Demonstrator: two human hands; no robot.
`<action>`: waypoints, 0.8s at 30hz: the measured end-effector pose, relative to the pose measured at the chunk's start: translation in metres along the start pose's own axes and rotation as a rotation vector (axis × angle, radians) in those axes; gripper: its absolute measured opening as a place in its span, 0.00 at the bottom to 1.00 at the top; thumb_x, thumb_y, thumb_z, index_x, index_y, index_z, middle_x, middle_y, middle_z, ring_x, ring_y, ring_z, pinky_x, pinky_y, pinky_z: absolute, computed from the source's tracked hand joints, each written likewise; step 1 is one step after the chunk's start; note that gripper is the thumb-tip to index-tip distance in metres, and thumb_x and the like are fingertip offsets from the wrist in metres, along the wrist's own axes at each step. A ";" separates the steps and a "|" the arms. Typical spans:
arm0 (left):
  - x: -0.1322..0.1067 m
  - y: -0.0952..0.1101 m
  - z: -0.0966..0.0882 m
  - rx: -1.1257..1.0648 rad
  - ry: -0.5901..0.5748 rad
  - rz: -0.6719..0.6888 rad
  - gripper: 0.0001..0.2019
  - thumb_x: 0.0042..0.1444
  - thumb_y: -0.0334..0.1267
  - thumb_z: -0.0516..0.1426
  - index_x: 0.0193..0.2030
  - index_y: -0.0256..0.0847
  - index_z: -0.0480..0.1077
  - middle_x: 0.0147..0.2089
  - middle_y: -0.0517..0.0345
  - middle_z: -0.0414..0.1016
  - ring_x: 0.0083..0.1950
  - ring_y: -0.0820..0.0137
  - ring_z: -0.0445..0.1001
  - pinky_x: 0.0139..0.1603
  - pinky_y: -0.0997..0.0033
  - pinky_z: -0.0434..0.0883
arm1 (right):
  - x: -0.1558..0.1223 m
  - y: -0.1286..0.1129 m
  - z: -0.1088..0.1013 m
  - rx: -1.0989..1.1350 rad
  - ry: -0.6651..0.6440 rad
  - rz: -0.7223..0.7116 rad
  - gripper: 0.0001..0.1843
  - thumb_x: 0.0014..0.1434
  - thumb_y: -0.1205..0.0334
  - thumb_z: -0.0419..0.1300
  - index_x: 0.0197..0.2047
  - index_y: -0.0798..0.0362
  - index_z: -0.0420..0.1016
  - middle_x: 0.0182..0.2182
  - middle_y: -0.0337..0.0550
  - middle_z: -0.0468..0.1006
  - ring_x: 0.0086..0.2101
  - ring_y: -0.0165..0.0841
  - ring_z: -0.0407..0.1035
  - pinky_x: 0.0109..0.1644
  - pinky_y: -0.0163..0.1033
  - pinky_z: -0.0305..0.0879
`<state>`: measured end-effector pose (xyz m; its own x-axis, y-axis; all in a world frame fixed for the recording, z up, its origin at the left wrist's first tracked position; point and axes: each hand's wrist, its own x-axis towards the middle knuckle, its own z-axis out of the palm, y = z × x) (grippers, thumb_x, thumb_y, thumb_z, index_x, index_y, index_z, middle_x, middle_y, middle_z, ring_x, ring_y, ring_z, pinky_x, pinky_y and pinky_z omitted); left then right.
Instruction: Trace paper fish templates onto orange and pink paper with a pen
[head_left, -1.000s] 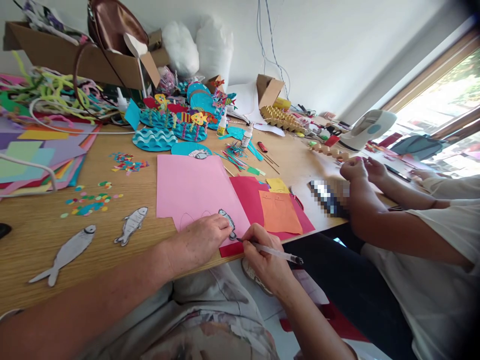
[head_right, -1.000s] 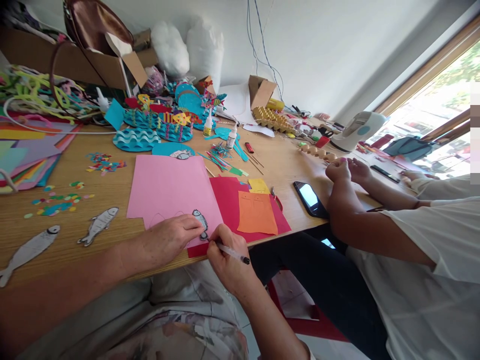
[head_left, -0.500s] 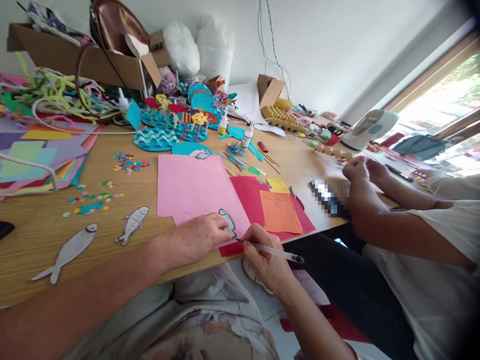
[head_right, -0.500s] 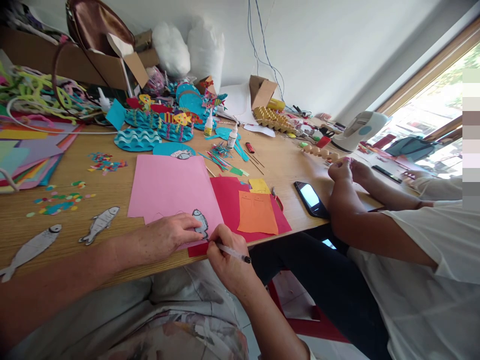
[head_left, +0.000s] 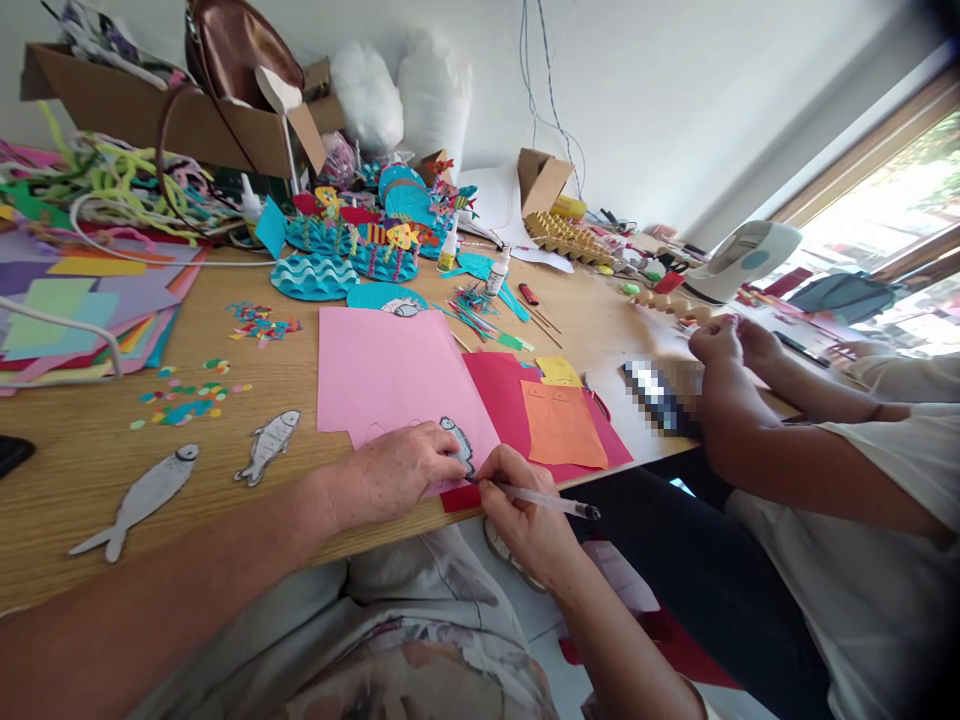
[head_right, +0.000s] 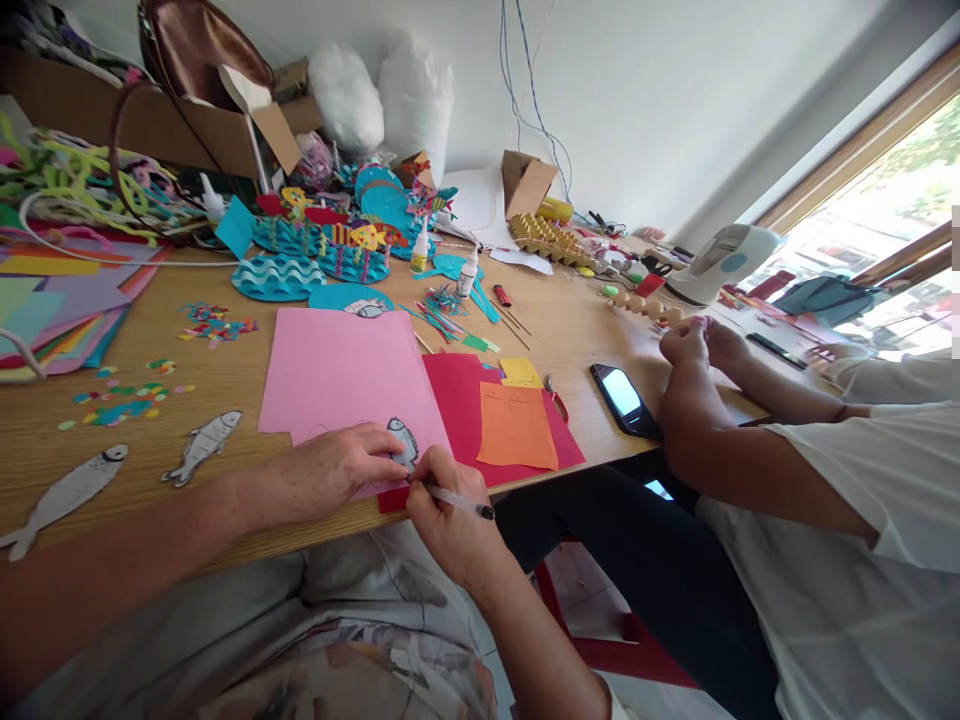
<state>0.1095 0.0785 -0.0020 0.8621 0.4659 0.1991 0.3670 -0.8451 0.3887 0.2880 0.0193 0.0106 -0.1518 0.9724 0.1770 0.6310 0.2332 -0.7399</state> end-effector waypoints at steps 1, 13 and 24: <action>0.000 -0.001 0.001 -0.005 0.004 0.000 0.13 0.61 0.31 0.49 0.45 0.42 0.72 0.44 0.54 0.70 0.46 0.66 0.67 0.48 0.70 0.65 | 0.001 0.000 0.000 0.009 -0.003 0.004 0.05 0.48 0.71 0.49 0.26 0.52 0.62 0.18 0.32 0.61 0.20 0.26 0.54 0.24 0.31 0.50; 0.001 -0.002 0.001 -0.007 0.019 -0.007 0.14 0.58 0.28 0.50 0.46 0.42 0.72 0.45 0.53 0.71 0.46 0.66 0.69 0.46 0.69 0.66 | 0.001 0.007 -0.008 0.108 -0.042 0.046 0.05 0.48 0.71 0.49 0.25 0.52 0.61 0.18 0.31 0.60 0.21 0.26 0.53 0.25 0.31 0.50; 0.005 0.000 -0.004 -0.035 -0.010 -0.027 0.11 0.58 0.28 0.51 0.44 0.39 0.72 0.45 0.53 0.72 0.47 0.67 0.68 0.49 0.69 0.65 | 0.003 0.004 -0.007 0.069 -0.067 0.016 0.06 0.47 0.72 0.49 0.25 0.52 0.61 0.19 0.33 0.63 0.22 0.26 0.55 0.25 0.31 0.50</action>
<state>0.1123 0.0820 0.0020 0.8556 0.4858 0.1787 0.3781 -0.8224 0.4252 0.2954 0.0235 0.0124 -0.1938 0.9733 0.1229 0.5805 0.2147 -0.7854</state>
